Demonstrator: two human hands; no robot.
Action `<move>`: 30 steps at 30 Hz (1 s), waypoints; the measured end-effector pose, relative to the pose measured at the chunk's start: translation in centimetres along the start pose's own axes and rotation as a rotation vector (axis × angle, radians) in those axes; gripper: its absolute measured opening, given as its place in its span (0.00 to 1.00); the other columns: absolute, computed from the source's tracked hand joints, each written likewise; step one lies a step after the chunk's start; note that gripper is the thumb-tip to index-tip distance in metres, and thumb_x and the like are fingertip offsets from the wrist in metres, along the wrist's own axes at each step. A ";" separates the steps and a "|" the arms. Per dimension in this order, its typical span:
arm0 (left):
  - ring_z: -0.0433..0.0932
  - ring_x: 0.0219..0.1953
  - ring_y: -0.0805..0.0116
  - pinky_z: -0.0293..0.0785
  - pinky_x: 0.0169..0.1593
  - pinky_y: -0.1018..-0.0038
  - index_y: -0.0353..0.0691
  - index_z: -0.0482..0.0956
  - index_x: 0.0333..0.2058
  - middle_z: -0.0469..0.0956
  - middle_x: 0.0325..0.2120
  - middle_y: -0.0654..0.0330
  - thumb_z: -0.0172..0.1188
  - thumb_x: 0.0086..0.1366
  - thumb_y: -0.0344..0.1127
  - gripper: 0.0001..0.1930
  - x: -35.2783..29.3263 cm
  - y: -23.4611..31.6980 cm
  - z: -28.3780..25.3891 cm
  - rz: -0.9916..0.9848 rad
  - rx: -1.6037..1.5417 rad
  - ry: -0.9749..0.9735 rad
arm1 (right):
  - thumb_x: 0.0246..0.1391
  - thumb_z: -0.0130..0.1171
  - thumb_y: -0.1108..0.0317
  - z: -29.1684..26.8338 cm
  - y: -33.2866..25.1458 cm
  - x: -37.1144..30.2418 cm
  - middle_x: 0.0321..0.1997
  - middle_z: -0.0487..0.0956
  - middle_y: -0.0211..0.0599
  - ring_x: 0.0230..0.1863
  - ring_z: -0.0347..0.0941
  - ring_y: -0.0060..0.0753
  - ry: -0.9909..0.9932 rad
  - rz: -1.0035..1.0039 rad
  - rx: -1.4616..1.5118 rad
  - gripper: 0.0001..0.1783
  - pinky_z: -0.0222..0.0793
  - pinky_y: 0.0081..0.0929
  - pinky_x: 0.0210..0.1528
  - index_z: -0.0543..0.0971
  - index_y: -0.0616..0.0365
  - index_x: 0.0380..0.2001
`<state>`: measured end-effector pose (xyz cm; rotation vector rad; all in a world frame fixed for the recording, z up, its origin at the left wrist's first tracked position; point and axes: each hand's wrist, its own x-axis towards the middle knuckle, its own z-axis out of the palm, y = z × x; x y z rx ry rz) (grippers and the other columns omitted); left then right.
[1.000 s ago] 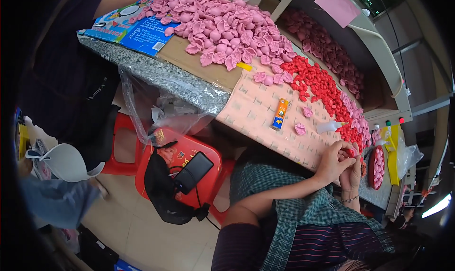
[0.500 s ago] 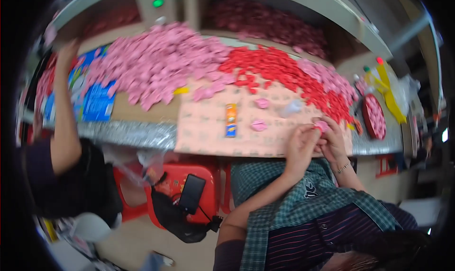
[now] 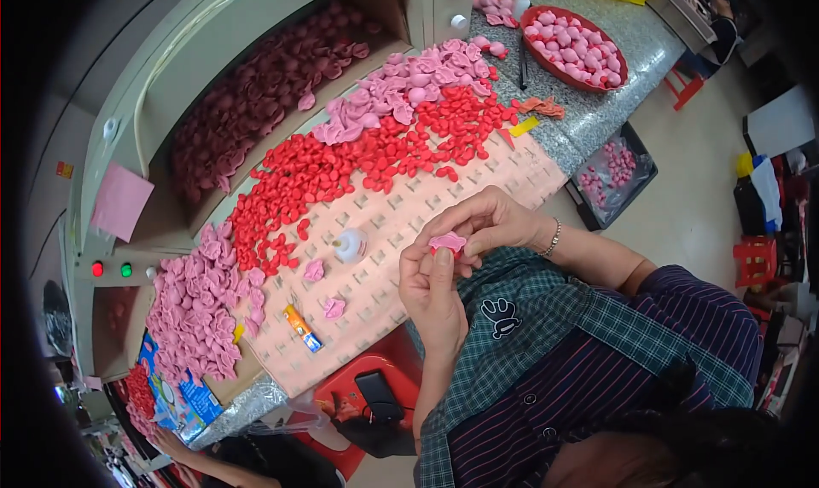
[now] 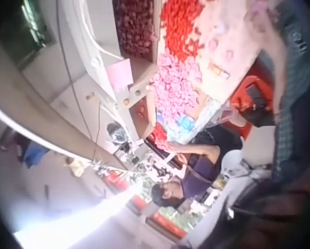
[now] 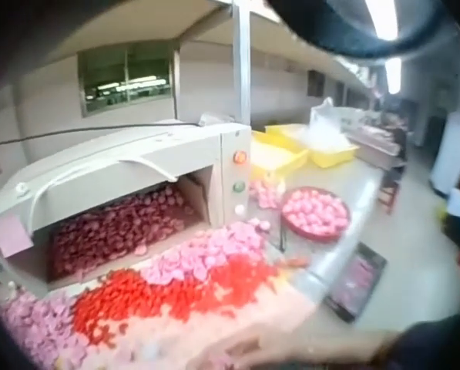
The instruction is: Assemble small plastic toy components using glue at a factory workbench.
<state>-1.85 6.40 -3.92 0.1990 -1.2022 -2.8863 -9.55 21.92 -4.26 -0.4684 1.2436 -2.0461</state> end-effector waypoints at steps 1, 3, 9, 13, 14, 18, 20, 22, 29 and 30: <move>0.81 0.34 0.68 0.75 0.36 0.76 0.35 0.68 0.47 0.81 0.34 0.53 0.54 0.70 0.29 0.10 0.2 -0.1 0.5 0.022 0.022 0.021 | 0.54 0.64 0.75 -0.4 -0.3 0.1 0.47 0.81 0.45 0.34 0.79 0.21 -0.031 -0.014 -0.026 0.24 0.75 0.15 0.31 0.75 0.67 0.56; 0.81 0.34 0.68 0.76 0.37 0.76 0.35 0.69 0.47 0.81 0.34 0.53 0.55 0.70 0.28 0.10 0.4 -0.2 1.0 0.040 0.015 0.030 | 0.56 0.62 0.75 -0.9 -0.8 0.3 0.40 0.83 0.38 0.33 0.78 0.15 -0.083 -0.026 -0.034 0.25 0.75 0.15 0.32 0.74 0.67 0.57; 0.81 0.34 0.67 0.80 0.38 0.75 0.36 0.69 0.45 0.81 0.35 0.53 0.57 0.69 0.27 0.09 1.3 -0.7 2.5 0.062 0.031 0.113 | 0.54 0.65 0.73 -2.6 -0.3 0.6 0.57 0.76 0.51 0.37 0.80 0.27 -0.134 -0.061 0.144 0.26 0.77 0.22 0.36 0.74 0.66 0.56; 0.82 0.34 0.68 0.81 0.38 0.74 0.37 0.69 0.45 0.81 0.36 0.53 0.57 0.69 0.28 0.08 1.8 -0.9 3.3 0.050 0.021 0.135 | 0.56 0.64 0.69 -2.8 -0.1 1.0 0.57 0.77 0.48 0.45 0.79 0.27 -0.082 -0.175 0.064 0.26 0.76 0.23 0.45 0.74 0.66 0.57; 0.82 0.34 0.68 0.81 0.38 0.74 0.37 0.69 0.45 0.81 0.36 0.53 0.57 0.69 0.28 0.08 2.0 -0.9 3.2 0.062 0.034 0.156 | 0.57 0.64 0.68 -2.9 0.1 1.1 0.56 0.77 0.48 0.47 0.79 0.28 -0.083 -0.202 0.053 0.26 0.76 0.24 0.48 0.74 0.66 0.57; 0.80 0.37 0.69 0.77 0.40 0.75 0.36 0.68 0.49 0.80 0.38 0.53 0.56 0.70 0.30 0.12 2.1 -0.9 3.1 0.012 0.098 0.102 | 0.62 0.57 0.72 -3.1 -0.3 1.0 0.53 0.80 0.44 0.44 0.77 0.21 -0.100 -0.119 0.024 0.22 0.75 0.21 0.47 0.72 0.66 0.59; 0.79 0.39 0.69 0.74 0.40 0.76 0.36 0.68 0.52 0.79 0.40 0.53 0.57 0.70 0.32 0.15 1.8 -0.6 3.5 -0.004 0.161 0.117 | 0.62 0.59 0.64 -2.6 0.0 1.3 0.53 0.79 0.49 0.49 0.77 0.31 0.079 -0.147 0.009 0.22 0.74 0.29 0.52 0.74 0.64 0.56; 0.79 0.39 0.69 0.74 0.42 0.76 0.33 0.67 0.54 0.79 0.42 0.51 0.56 0.69 0.28 0.16 1.3 -0.3 3.6 0.098 0.267 0.140 | 0.63 0.58 0.63 -2.4 0.8 1.6 0.53 0.79 0.49 0.46 0.78 0.32 0.104 -0.166 0.095 0.23 0.74 0.29 0.50 0.74 0.63 0.57; 0.72 0.31 0.71 0.71 0.39 0.76 0.32 0.75 0.48 0.74 0.42 0.55 0.60 0.64 0.23 0.14 -2.6 2.2 -3.9 0.655 1.503 0.703 | 0.64 0.56 0.59 -3.4 1.3 1.3 0.52 0.78 0.51 0.38 0.79 0.36 0.145 -0.157 0.440 0.25 0.75 0.30 0.44 0.70 0.57 0.61; 0.71 0.29 0.70 0.71 0.38 0.76 0.32 0.75 0.49 0.73 0.43 0.54 0.61 0.63 0.24 0.15 -2.7 2.8 -5.2 0.721 1.674 0.769 | 0.64 0.56 0.59 -3.2 1.3 1.2 0.52 0.78 0.51 0.38 0.79 0.36 0.144 -0.160 0.437 0.25 0.75 0.30 0.44 0.70 0.57 0.61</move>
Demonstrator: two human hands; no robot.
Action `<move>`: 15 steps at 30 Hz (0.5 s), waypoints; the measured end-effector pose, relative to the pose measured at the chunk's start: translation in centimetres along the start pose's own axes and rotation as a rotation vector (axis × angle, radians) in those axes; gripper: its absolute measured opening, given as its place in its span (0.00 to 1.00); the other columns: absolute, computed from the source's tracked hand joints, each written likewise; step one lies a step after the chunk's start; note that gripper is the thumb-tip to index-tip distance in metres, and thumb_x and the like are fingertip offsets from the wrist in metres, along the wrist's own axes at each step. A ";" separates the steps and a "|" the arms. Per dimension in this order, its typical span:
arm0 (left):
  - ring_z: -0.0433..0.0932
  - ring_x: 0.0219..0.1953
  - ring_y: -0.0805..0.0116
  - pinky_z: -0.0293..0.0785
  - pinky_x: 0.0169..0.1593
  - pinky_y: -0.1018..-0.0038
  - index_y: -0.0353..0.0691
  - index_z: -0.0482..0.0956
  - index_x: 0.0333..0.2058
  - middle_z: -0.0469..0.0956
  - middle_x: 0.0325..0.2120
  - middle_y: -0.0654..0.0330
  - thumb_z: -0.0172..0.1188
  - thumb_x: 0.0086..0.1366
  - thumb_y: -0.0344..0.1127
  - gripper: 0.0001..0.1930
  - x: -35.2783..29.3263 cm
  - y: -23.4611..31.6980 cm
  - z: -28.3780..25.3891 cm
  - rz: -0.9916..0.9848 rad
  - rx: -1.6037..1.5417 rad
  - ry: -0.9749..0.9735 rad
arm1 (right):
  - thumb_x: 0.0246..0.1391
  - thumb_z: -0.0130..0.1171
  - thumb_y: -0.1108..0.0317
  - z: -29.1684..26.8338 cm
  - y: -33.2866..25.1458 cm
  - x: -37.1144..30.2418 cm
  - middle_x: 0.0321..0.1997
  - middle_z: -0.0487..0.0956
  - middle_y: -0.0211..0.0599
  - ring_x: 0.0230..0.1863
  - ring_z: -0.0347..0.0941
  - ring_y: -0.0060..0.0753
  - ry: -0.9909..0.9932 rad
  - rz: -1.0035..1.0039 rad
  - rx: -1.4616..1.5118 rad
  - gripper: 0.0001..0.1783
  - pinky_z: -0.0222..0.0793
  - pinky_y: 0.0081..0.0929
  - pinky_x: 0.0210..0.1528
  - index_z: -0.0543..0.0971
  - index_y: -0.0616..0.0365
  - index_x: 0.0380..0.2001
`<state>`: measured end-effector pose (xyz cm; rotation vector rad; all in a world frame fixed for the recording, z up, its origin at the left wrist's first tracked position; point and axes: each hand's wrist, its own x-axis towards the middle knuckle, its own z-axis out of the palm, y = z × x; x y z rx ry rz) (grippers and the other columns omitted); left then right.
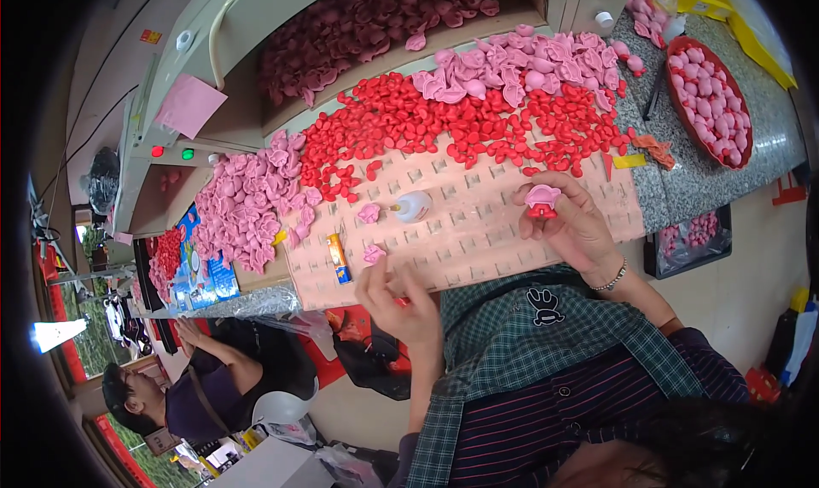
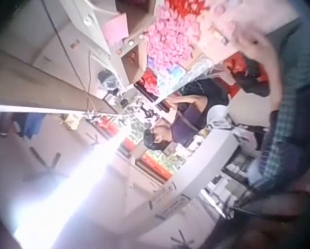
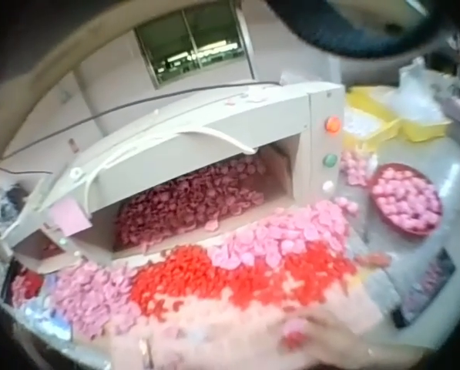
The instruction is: Assemble small plastic toy components using glue at a factory workbench.
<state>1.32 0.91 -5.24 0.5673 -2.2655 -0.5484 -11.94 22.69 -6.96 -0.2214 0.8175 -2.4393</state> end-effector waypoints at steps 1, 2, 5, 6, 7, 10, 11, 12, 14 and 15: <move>0.74 0.32 0.66 0.72 0.38 0.74 0.34 0.77 0.49 0.71 0.45 0.52 0.61 0.63 0.24 0.14 0.4 -0.9 -0.1 0.011 0.060 0.018 | 0.65 0.55 0.60 0.1 0.0 -0.1 0.52 0.78 0.51 0.38 0.79 0.35 -0.014 0.043 0.036 0.25 0.75 0.29 0.44 0.69 0.57 0.61; 0.74 0.32 0.66 0.72 0.38 0.74 0.34 0.77 0.49 0.71 0.45 0.52 0.61 0.63 0.24 0.14 0.6 -1.5 0.0 0.014 0.054 0.019 | 0.65 0.54 0.60 0.2 -0.2 -0.3 0.53 0.78 0.52 0.37 0.79 0.35 -0.025 0.084 0.072 0.24 0.75 0.28 0.43 0.69 0.56 0.61; 0.76 0.34 0.63 0.74 0.36 0.71 0.33 0.78 0.45 0.72 0.42 0.52 0.62 0.63 0.25 0.12 1.3 -3.5 0.8 -0.128 -0.080 -0.042 | 0.66 0.53 0.61 0.3 -0.1 -0.8 0.54 0.77 0.52 0.35 0.79 0.33 -0.024 0.154 0.112 0.24 0.75 0.28 0.43 0.68 0.56 0.62; 0.77 0.35 0.63 0.75 0.35 0.71 0.33 0.79 0.43 0.73 0.40 0.53 0.62 0.62 0.25 0.10 1.7 -4.2 1.3 -0.039 -0.015 -0.019 | 0.66 0.53 0.61 0.5 0.0 -0.8 0.54 0.77 0.52 0.35 0.79 0.33 -0.018 0.144 0.106 0.24 0.75 0.28 0.43 0.68 0.56 0.62; 0.77 0.36 0.63 0.75 0.34 0.71 0.33 0.79 0.42 0.74 0.39 0.53 0.62 0.62 0.25 0.09 2.2 -4.7 1.7 0.050 0.048 0.003 | 0.66 0.52 0.61 1.0 0.2 -0.7 0.55 0.77 0.52 0.35 0.79 0.33 0.002 0.168 0.117 0.24 0.75 0.28 0.42 0.68 0.57 0.63; 0.77 0.34 0.64 0.75 0.31 0.74 0.32 0.79 0.40 0.74 0.35 0.53 0.62 0.63 0.25 0.07 4.2 -4.3 3.0 0.234 0.109 0.046 | 0.67 0.51 0.62 1.1 0.7 -0.4 0.56 0.76 0.53 0.35 0.79 0.33 0.025 0.183 0.124 0.24 0.75 0.27 0.42 0.67 0.57 0.64; 0.77 0.36 0.65 0.75 0.32 0.75 0.33 0.77 0.42 0.74 0.39 0.53 0.62 0.64 0.26 0.09 4.1 -4.4 3.0 0.132 0.042 -0.033 | 0.67 0.50 0.63 1.0 0.9 -0.3 0.57 0.75 0.53 0.35 0.79 0.33 0.000 0.196 0.133 0.24 0.75 0.27 0.42 0.66 0.57 0.64; 0.77 0.36 0.65 0.75 0.32 0.75 0.33 0.77 0.42 0.74 0.39 0.53 0.62 0.64 0.26 0.09 4.0 -3.7 3.1 0.145 0.016 -0.051 | 0.67 0.50 0.63 1.0 1.0 -0.3 0.57 0.75 0.53 0.35 0.79 0.33 0.024 0.173 0.126 0.24 0.75 0.27 0.42 0.66 0.57 0.64; 0.76 0.38 0.66 0.73 0.31 0.76 0.33 0.75 0.47 0.73 0.42 0.53 0.61 0.64 0.26 0.13 3.9 -2.1 2.7 -0.008 -0.070 -0.006 | 0.68 0.49 0.63 1.0 0.9 -0.2 0.57 0.76 0.53 0.37 0.79 0.33 -0.061 0.202 0.198 0.24 0.75 0.27 0.43 0.66 0.56 0.64; 0.74 0.42 0.65 0.73 0.38 0.74 0.32 0.71 0.53 0.72 0.47 0.52 0.61 0.64 0.27 0.19 3.2 -2.6 2.9 -0.041 -0.127 0.017 | 0.68 0.49 0.63 1.0 0.9 -0.1 0.57 0.76 0.53 0.37 0.79 0.33 -0.047 0.182 0.193 0.24 0.75 0.27 0.43 0.66 0.56 0.64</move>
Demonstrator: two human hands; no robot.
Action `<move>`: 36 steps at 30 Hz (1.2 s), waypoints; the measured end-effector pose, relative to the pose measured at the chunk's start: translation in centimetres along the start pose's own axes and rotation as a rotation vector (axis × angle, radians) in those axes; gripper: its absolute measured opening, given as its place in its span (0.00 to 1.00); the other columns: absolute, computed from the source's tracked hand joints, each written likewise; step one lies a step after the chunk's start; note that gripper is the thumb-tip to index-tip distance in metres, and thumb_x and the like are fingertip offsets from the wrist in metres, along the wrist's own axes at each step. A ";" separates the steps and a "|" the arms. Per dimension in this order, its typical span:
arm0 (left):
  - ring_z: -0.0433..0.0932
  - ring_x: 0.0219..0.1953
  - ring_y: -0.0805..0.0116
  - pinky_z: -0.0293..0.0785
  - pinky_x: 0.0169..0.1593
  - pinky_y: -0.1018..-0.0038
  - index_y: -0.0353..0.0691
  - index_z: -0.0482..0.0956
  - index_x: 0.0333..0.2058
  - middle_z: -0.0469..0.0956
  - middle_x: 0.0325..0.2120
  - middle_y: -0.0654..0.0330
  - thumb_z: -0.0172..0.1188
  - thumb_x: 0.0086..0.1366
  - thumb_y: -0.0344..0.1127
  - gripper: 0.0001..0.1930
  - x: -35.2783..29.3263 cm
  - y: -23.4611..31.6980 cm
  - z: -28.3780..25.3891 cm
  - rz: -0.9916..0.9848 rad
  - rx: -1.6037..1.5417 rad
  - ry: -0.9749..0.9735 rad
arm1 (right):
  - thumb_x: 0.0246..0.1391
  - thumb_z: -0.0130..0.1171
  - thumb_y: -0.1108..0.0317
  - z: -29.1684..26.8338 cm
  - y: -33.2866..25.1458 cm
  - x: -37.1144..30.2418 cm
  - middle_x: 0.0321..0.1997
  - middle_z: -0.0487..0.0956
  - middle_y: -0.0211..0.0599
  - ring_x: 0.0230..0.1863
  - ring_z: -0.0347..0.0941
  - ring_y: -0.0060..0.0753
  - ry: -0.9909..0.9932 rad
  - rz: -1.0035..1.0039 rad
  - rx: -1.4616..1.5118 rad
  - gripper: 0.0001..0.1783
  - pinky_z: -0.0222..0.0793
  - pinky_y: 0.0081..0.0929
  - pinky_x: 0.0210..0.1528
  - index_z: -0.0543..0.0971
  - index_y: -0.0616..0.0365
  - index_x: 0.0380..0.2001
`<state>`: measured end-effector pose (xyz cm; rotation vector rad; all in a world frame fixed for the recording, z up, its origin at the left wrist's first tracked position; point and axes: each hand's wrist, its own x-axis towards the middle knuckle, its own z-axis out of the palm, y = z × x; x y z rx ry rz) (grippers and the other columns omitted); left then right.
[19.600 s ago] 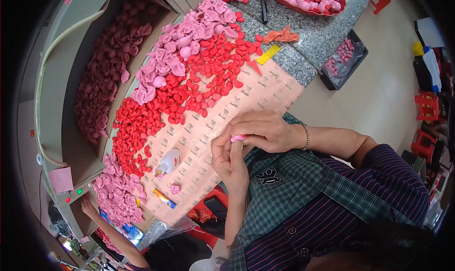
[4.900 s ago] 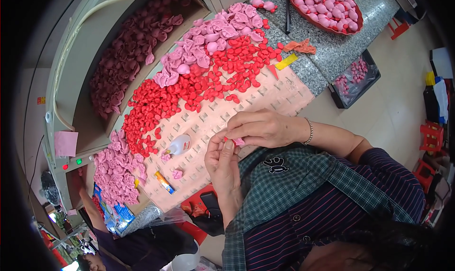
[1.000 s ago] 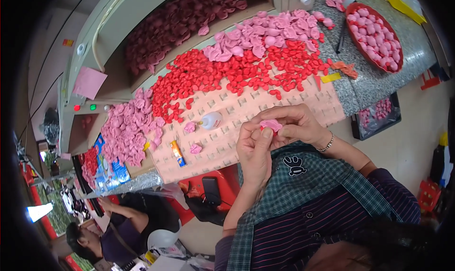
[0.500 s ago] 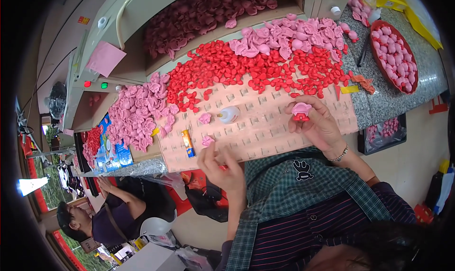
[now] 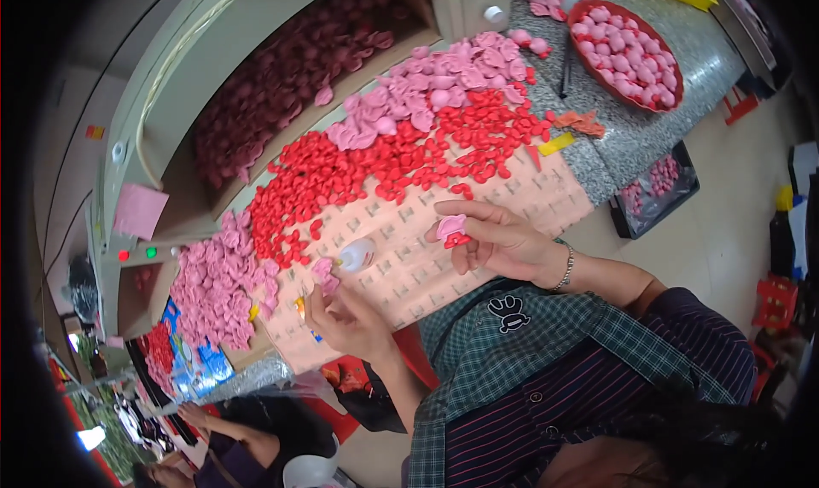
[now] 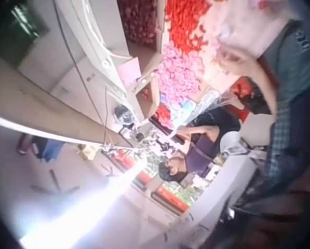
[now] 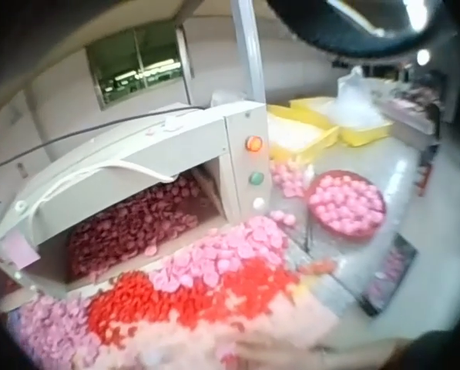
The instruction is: Assemble small plastic toy components using glue at a factory workbench.
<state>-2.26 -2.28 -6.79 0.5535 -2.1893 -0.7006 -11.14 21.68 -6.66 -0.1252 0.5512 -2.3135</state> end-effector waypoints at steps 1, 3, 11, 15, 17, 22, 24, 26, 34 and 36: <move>0.74 0.42 0.65 0.73 0.38 0.74 0.32 0.71 0.53 0.72 0.47 0.52 0.61 0.64 0.27 0.19 -0.4 0.4 0.1 0.010 -0.016 -0.014 | 0.68 0.49 0.63 0.0 -0.1 0.0 0.57 0.76 0.53 0.38 0.79 0.34 -0.002 0.016 0.017 0.24 0.74 0.28 0.43 0.65 0.56 0.65; 0.71 0.48 0.64 0.71 0.47 0.69 0.30 0.69 0.55 0.70 0.51 0.50 0.61 0.64 0.28 0.22 -1.2 2.1 -0.1 0.048 -0.026 -0.037 | 0.69 0.48 0.63 0.1 0.0 -0.1 0.57 0.75 0.52 0.38 0.79 0.35 -0.004 0.024 0.037 0.24 0.74 0.29 0.44 0.65 0.55 0.65; 0.67 0.56 0.56 0.63 0.59 0.64 0.28 0.65 0.58 0.68 0.53 0.47 0.63 0.60 0.25 0.28 -1.4 4.3 2.2 -0.020 -0.090 -0.039 | 0.69 0.47 0.61 0.0 -0.2 -0.2 0.56 0.75 0.51 0.42 0.77 0.37 0.009 0.016 0.094 0.24 0.72 0.34 0.49 0.64 0.55 0.65; 0.64 0.58 0.59 0.65 0.59 0.65 0.29 0.66 0.57 0.65 0.54 0.49 0.64 0.62 0.29 0.26 -0.9 4.2 2.7 -0.050 -0.126 -0.044 | 0.69 0.47 0.61 -0.4 -0.2 -0.2 0.57 0.74 0.51 0.42 0.77 0.36 0.014 0.029 0.105 0.25 0.72 0.35 0.50 0.64 0.56 0.65; 0.66 0.56 0.60 0.67 0.57 0.67 0.28 0.66 0.56 0.66 0.53 0.49 0.64 0.62 0.28 0.26 -0.8 3.7 3.2 -0.042 -0.069 -0.076 | 0.69 0.47 0.61 -0.8 -0.1 -0.2 0.58 0.73 0.52 0.43 0.76 0.37 -0.003 0.033 0.101 0.25 0.71 0.34 0.51 0.63 0.57 0.66; 0.72 0.49 0.63 0.73 0.50 0.71 0.28 0.66 0.54 0.69 0.48 0.51 0.62 0.64 0.27 0.23 -0.1 3.9 3.9 -0.107 -0.172 -0.164 | 0.69 0.48 0.63 -0.9 -0.1 0.0 0.60 0.72 0.54 0.46 0.76 0.38 -0.033 0.022 0.079 0.27 0.71 0.33 0.53 0.62 0.59 0.67; 0.75 0.45 0.65 0.73 0.50 0.72 0.29 0.66 0.55 0.72 0.47 0.52 0.59 0.65 0.26 0.21 0.0 3.9 3.9 -0.201 -0.196 -0.222 | 0.68 0.48 0.63 -0.7 -0.3 0.0 0.62 0.71 0.55 0.47 0.77 0.38 -0.044 0.015 0.076 0.27 0.71 0.33 0.53 0.62 0.60 0.67; 0.75 0.46 0.66 0.73 0.50 0.73 0.30 0.65 0.55 0.72 0.47 0.52 0.58 0.66 0.26 0.21 -0.5 3.6 4.2 -0.197 -0.323 -0.170 | 0.68 0.48 0.65 -0.4 -0.6 0.0 0.63 0.70 0.56 0.51 0.77 0.40 -0.048 0.025 0.092 0.27 0.71 0.34 0.55 0.61 0.60 0.67; 0.72 0.53 0.61 0.74 0.52 0.67 0.31 0.63 0.58 0.69 0.52 0.51 0.58 0.67 0.30 0.23 -2.3 7.3 1.9 -0.442 -0.965 -0.260 | 0.68 0.48 0.66 -0.4 -0.5 -0.1 0.61 0.73 0.50 0.52 0.77 0.37 -0.016 -0.011 0.031 0.26 0.73 0.33 0.53 0.62 0.59 0.67; 0.74 0.51 0.61 0.73 0.52 0.65 0.32 0.63 0.57 0.71 0.51 0.52 0.60 0.65 0.32 0.25 -2.4 7.8 1.4 -0.609 -1.151 -0.385 | 0.68 0.49 0.66 -0.2 -0.4 0.0 0.60 0.74 0.49 0.51 0.78 0.36 -0.005 -0.016 0.019 0.26 0.74 0.33 0.53 0.63 0.59 0.66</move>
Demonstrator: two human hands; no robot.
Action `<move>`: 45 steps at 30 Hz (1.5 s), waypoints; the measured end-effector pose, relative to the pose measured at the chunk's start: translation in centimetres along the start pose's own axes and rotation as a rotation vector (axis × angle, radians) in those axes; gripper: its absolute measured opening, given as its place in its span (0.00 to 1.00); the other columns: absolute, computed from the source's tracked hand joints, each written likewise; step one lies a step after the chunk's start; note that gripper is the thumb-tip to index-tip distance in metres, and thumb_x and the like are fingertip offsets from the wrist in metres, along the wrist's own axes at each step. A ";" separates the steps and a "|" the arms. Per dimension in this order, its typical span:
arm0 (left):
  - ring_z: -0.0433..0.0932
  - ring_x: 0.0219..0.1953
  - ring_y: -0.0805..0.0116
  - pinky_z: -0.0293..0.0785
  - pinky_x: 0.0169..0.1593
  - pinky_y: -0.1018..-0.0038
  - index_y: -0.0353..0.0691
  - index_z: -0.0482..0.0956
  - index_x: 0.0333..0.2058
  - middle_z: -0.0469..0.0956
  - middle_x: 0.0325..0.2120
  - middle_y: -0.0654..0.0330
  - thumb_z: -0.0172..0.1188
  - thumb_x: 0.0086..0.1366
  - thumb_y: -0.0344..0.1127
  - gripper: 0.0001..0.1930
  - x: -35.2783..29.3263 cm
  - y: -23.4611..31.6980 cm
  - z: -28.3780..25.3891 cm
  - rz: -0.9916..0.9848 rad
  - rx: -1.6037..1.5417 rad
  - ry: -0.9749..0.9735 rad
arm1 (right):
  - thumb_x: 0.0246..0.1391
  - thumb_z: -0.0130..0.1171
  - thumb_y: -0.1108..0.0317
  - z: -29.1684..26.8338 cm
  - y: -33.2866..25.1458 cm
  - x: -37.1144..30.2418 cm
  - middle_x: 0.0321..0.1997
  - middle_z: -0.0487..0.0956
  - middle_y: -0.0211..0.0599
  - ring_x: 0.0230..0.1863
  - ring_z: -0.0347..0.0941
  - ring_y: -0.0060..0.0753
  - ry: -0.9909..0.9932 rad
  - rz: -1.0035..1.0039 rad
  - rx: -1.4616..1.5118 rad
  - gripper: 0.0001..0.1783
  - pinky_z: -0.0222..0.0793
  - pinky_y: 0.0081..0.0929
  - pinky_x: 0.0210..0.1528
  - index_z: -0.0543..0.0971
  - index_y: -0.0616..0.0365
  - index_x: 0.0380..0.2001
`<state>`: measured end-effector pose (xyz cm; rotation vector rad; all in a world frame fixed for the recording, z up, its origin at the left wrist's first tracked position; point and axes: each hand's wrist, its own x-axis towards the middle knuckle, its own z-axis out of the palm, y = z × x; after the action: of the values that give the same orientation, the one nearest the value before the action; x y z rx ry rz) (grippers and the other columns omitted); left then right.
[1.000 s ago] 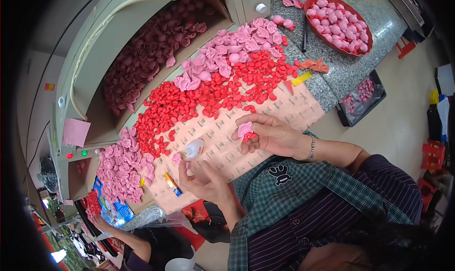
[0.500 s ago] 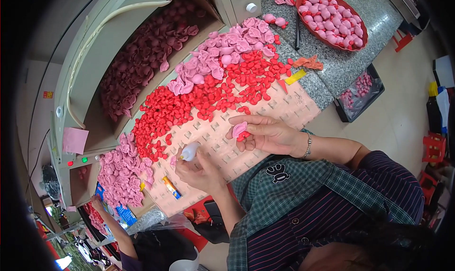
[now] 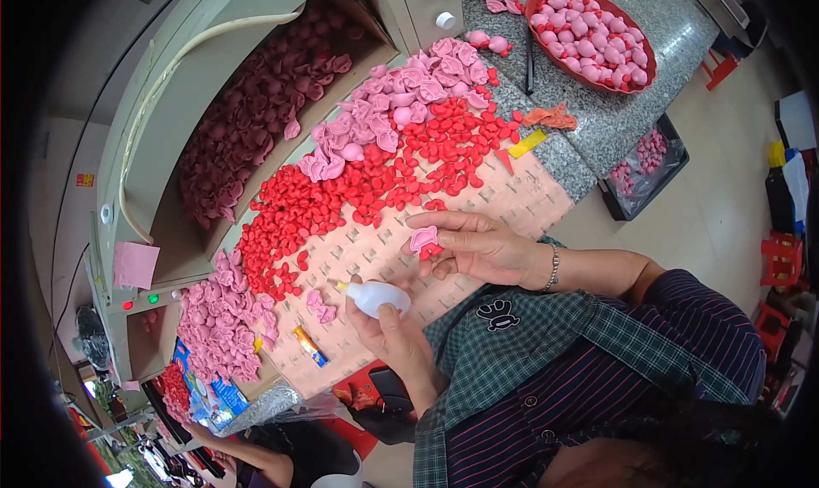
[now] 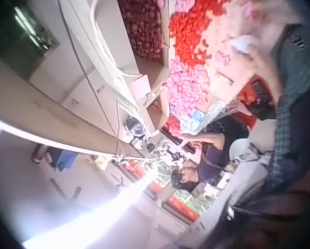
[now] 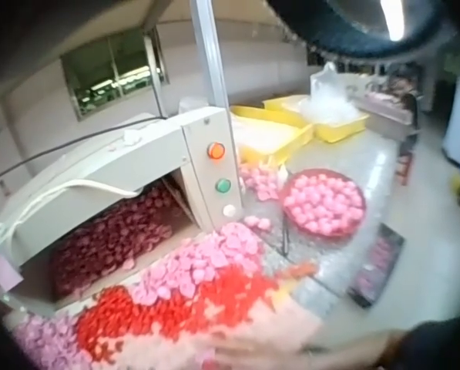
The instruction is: Assemble small plastic toy components using glue at a factory workbench.
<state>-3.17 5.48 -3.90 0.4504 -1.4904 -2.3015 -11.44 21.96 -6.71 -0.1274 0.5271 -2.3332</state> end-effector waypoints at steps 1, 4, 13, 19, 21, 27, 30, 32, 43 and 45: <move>0.74 0.51 0.61 0.73 0.52 0.65 0.32 0.63 0.57 0.71 0.51 0.52 0.60 0.65 0.32 0.25 0.0 -0.2 -0.3 0.003 -0.001 -0.002 | 0.68 0.49 0.66 0.0 0.1 0.1 0.59 0.75 0.48 0.51 0.78 0.36 0.012 0.002 0.010 0.25 0.74 0.33 0.53 0.64 0.59 0.66; 0.75 0.46 0.62 0.71 0.52 0.68 0.33 0.63 0.57 0.72 0.48 0.52 0.63 0.63 0.34 0.27 0.1 -1.2 -1.2 -0.081 -0.317 -0.058 | 0.68 0.49 0.67 0.0 0.3 0.2 0.57 0.76 0.47 0.51 0.77 0.36 0.014 0.020 0.045 0.24 0.73 0.34 0.53 0.65 0.59 0.65; 0.75 0.42 0.62 0.71 0.47 0.71 0.31 0.72 0.49 0.77 0.40 0.53 0.65 0.62 0.37 0.21 1.3 -1.4 -0.4 -0.157 -0.699 0.015 | 0.67 0.50 0.67 0.2 1.0 0.7 0.52 0.77 0.43 0.53 0.75 0.34 0.005 0.003 0.104 0.25 0.72 0.35 0.57 0.64 0.62 0.65; 0.80 0.41 0.54 0.74 0.47 0.66 0.30 0.73 0.46 0.79 0.40 0.51 0.59 0.66 0.46 0.22 1.5 -0.6 0.8 -0.075 -0.509 0.016 | 0.68 0.48 0.67 0.3 1.0 1.3 0.55 0.76 0.45 0.55 0.75 0.35 -0.048 -0.009 0.020 0.23 0.73 0.36 0.59 0.65 0.61 0.64; 0.82 0.37 0.50 0.77 0.46 0.64 0.29 0.73 0.45 0.79 0.38 0.49 0.56 0.68 0.49 0.24 1.3 -0.8 0.8 0.051 -0.268 0.088 | 0.68 0.48 0.67 0.6 0.9 1.3 0.56 0.75 0.45 0.55 0.75 0.36 -0.061 0.003 0.018 0.23 0.73 0.37 0.59 0.65 0.60 0.64; 0.82 0.36 0.47 0.82 0.43 0.60 0.28 0.65 0.44 0.77 0.38 0.41 0.59 0.66 0.46 0.24 1.1 -0.5 1.5 0.221 -0.038 0.094 | 0.69 0.46 0.66 0.9 1.0 1.3 0.57 0.75 0.46 0.56 0.75 0.44 -0.049 0.021 0.015 0.24 0.71 0.44 0.61 0.63 0.63 0.65; 0.82 0.37 0.47 0.82 0.42 0.59 0.29 0.63 0.43 0.76 0.39 0.40 0.60 0.66 0.44 0.23 0.8 0.1 2.0 0.224 -0.015 0.078 | 0.70 0.46 0.65 0.7 1.3 1.3 0.58 0.74 0.46 0.57 0.75 0.46 -0.061 0.020 0.016 0.24 0.71 0.45 0.61 0.63 0.63 0.65; 0.82 0.37 0.47 0.82 0.43 0.59 0.29 0.63 0.43 0.76 0.39 0.39 0.60 0.66 0.44 0.23 0.7 -0.1 1.9 0.249 0.016 0.091 | 0.69 0.46 0.65 0.7 1.3 1.2 0.58 0.74 0.46 0.57 0.75 0.46 -0.060 0.022 0.002 0.25 0.71 0.46 0.61 0.63 0.63 0.65; 0.80 0.40 0.52 0.78 0.50 0.62 0.30 0.64 0.42 0.76 0.39 0.39 0.61 0.65 0.39 0.19 0.4 -0.4 1.2 0.263 0.061 0.102 | 0.69 0.48 0.64 0.9 1.5 0.9 0.58 0.74 0.45 0.57 0.75 0.44 -0.063 0.033 -0.016 0.25 0.71 0.45 0.61 0.63 0.62 0.65; 0.80 0.40 0.52 0.78 0.49 0.61 0.30 0.64 0.42 0.76 0.39 0.39 0.60 0.66 0.38 0.18 0.4 -0.4 1.2 0.251 0.056 0.102 | 0.69 0.48 0.64 0.9 1.4 0.9 0.58 0.74 0.45 0.57 0.75 0.44 -0.064 0.034 -0.025 0.25 0.71 0.45 0.61 0.64 0.62 0.65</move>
<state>-4.07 6.38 -3.84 0.3666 -1.4742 -2.0177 -10.98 20.08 -6.54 -0.2027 0.5230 -2.2819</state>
